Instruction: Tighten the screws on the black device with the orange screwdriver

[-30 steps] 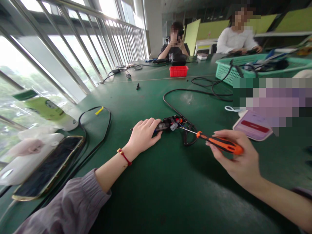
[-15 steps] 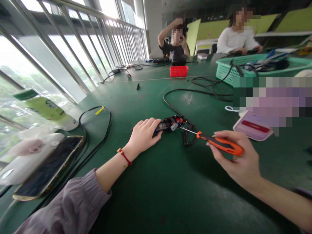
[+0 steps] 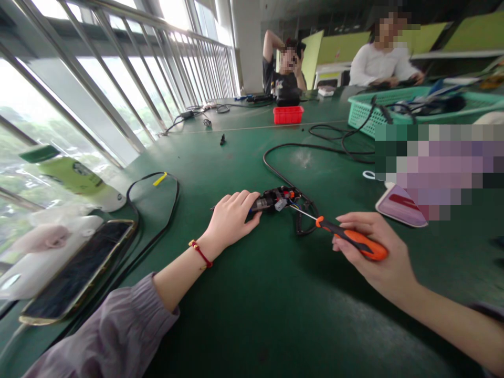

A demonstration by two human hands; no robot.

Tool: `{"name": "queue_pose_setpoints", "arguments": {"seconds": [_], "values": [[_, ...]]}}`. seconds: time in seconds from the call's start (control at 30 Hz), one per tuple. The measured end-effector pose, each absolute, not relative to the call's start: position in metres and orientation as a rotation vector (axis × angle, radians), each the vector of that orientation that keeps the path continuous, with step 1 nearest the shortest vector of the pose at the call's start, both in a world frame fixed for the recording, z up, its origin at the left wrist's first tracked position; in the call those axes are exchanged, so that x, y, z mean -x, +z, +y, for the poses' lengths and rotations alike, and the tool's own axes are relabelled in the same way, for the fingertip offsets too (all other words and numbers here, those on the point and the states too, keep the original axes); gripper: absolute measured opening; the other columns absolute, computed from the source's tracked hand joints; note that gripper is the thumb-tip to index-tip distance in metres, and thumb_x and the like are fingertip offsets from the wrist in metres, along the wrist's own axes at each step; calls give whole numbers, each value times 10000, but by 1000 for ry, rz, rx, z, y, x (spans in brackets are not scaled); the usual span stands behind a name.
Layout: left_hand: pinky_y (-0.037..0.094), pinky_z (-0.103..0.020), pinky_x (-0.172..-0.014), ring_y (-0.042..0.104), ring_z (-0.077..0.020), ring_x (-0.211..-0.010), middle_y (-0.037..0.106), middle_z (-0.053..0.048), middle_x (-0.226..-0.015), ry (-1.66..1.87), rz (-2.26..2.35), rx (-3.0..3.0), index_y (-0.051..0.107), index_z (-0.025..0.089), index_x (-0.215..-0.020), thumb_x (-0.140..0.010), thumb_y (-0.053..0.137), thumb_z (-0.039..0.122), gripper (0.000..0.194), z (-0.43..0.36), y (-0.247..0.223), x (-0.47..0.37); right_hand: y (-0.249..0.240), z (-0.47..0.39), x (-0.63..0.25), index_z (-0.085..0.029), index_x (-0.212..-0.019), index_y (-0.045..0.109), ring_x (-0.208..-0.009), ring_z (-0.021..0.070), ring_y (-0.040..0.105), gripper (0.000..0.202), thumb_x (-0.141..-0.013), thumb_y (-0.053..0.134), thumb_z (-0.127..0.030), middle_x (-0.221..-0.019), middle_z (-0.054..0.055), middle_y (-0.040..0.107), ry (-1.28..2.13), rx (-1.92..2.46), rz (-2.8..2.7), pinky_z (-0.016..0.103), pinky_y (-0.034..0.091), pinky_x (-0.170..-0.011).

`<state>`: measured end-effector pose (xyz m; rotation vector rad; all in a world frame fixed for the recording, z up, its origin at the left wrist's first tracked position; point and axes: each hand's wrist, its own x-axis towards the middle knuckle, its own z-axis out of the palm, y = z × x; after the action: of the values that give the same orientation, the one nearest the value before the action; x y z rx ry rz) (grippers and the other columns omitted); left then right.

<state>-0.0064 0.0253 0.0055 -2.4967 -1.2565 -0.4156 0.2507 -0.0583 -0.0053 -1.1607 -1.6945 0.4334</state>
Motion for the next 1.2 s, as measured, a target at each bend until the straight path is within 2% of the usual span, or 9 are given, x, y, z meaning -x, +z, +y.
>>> {"name": "queue_pose_setpoints", "arguments": {"seconds": [0.17, 0.57, 1.2], "values": [[412, -311, -713, 551, -188, -833, 587, -54, -958, -410, -1267, 2500, 465, 159, -1129, -861, 411, 342, 329, 25, 5, 6, -2, -59, -250, -212, -923, 532, -555, 110, 609, 144, -785, 568, -234, -641, -26, 603, 440, 1204, -1705, 209, 500, -542], [407, -309, -716, 549, -190, -844, 588, -51, -959, -409, -1263, 2496, 468, 158, -1126, -858, 416, 342, 329, 26, 5, 6, -2, -62, -253, -221, -857, 566, -544, 92, 590, 83, -775, 566, -205, -642, -33, 622, 290, 1228, -1685, 190, 465, -514], [412, -316, -711, 548, -192, -843, 591, -56, -962, -416, -1266, 2495, 470, 164, -1121, -857, 417, 337, 320, 25, 5, 6, -1, -60, -252, -216, -846, 558, -545, 87, 597, 74, -776, 561, -194, -642, -32, 619, 284, 1242, -1738, 180, 454, -509]]}}
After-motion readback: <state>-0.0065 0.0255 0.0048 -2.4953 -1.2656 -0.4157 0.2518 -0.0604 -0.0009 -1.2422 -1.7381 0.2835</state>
